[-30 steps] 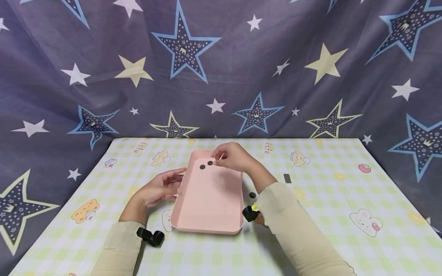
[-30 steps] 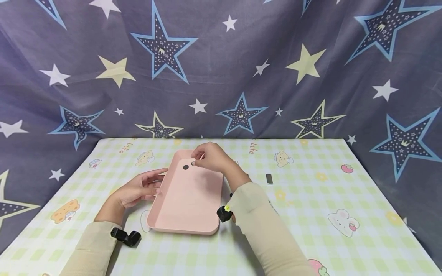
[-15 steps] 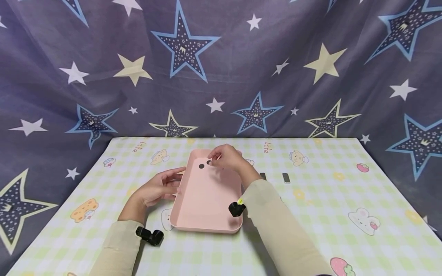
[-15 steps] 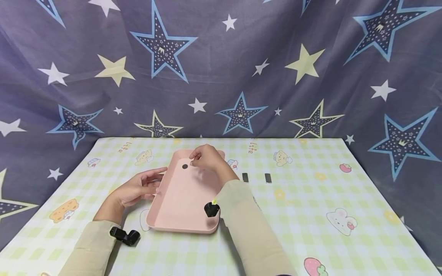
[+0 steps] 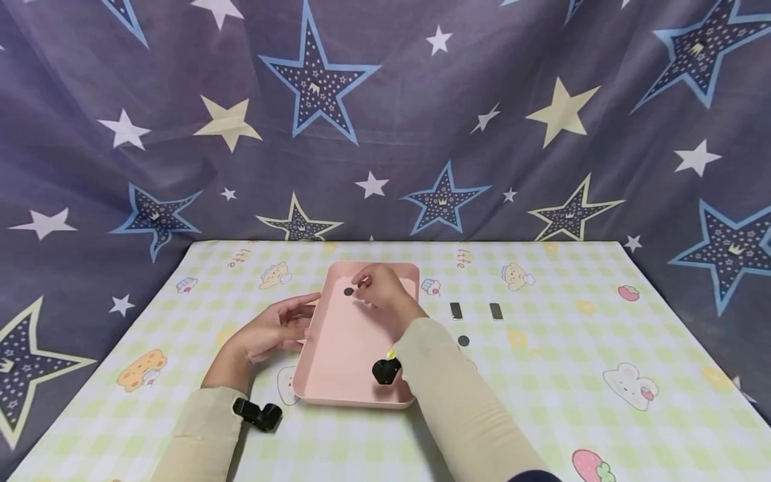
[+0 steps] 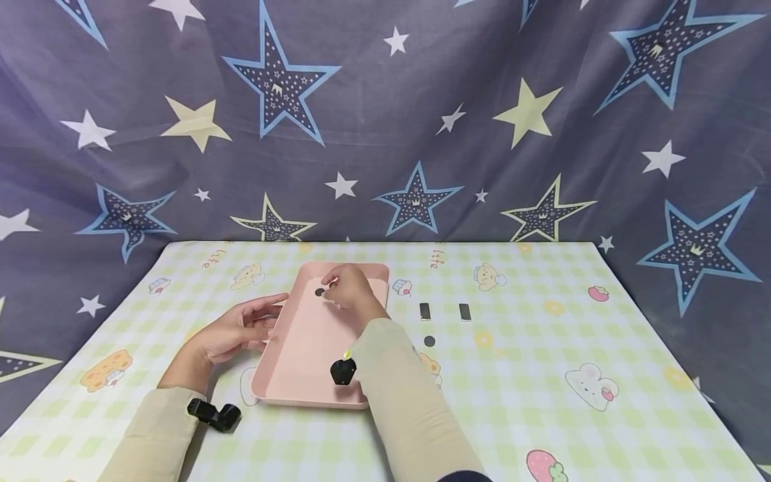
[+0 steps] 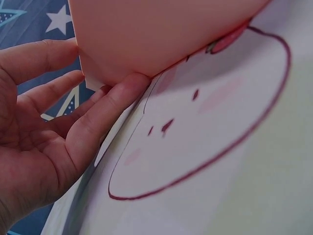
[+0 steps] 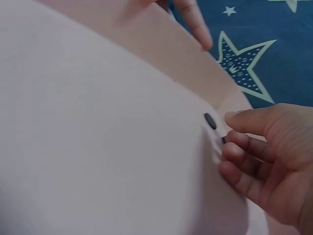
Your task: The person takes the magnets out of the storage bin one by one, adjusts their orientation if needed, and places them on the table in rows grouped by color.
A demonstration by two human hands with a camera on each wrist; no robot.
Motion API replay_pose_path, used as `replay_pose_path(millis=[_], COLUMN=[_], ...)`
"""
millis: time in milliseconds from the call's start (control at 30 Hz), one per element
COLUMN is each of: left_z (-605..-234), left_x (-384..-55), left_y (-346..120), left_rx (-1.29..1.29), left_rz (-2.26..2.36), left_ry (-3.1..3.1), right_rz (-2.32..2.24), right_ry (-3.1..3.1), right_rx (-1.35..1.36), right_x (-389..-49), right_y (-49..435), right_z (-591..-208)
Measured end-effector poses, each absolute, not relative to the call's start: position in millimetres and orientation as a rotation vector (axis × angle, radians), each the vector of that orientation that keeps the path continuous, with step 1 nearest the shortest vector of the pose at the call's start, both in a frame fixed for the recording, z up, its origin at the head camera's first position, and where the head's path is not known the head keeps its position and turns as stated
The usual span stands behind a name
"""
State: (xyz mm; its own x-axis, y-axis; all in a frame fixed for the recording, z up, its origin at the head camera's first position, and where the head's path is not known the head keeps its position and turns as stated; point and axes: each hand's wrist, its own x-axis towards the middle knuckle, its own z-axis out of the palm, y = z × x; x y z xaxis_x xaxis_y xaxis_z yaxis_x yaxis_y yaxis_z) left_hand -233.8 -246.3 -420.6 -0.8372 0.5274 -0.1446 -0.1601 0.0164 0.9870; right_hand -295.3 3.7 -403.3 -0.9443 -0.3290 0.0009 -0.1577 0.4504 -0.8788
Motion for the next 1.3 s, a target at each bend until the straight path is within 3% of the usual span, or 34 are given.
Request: replay_pose_path(millis=[1000, 1300], left_z=[-420.4, -419.0], left_x=[-231.3, -231.1], left_y=[-246.5, -245.8], left_rx=[0.384, 0.358], left_rz=[1.862, 1.864], left_ry=[1.829, 1.846], right_rz=[-0.983, -1.117], right_ry=[2.847, 2.789], right_rx=[-0.716, -0.658], right_x=[-295.6, -296.0], right_y=[-5.7, -3.6], right_z=[-422.7, -424.6])
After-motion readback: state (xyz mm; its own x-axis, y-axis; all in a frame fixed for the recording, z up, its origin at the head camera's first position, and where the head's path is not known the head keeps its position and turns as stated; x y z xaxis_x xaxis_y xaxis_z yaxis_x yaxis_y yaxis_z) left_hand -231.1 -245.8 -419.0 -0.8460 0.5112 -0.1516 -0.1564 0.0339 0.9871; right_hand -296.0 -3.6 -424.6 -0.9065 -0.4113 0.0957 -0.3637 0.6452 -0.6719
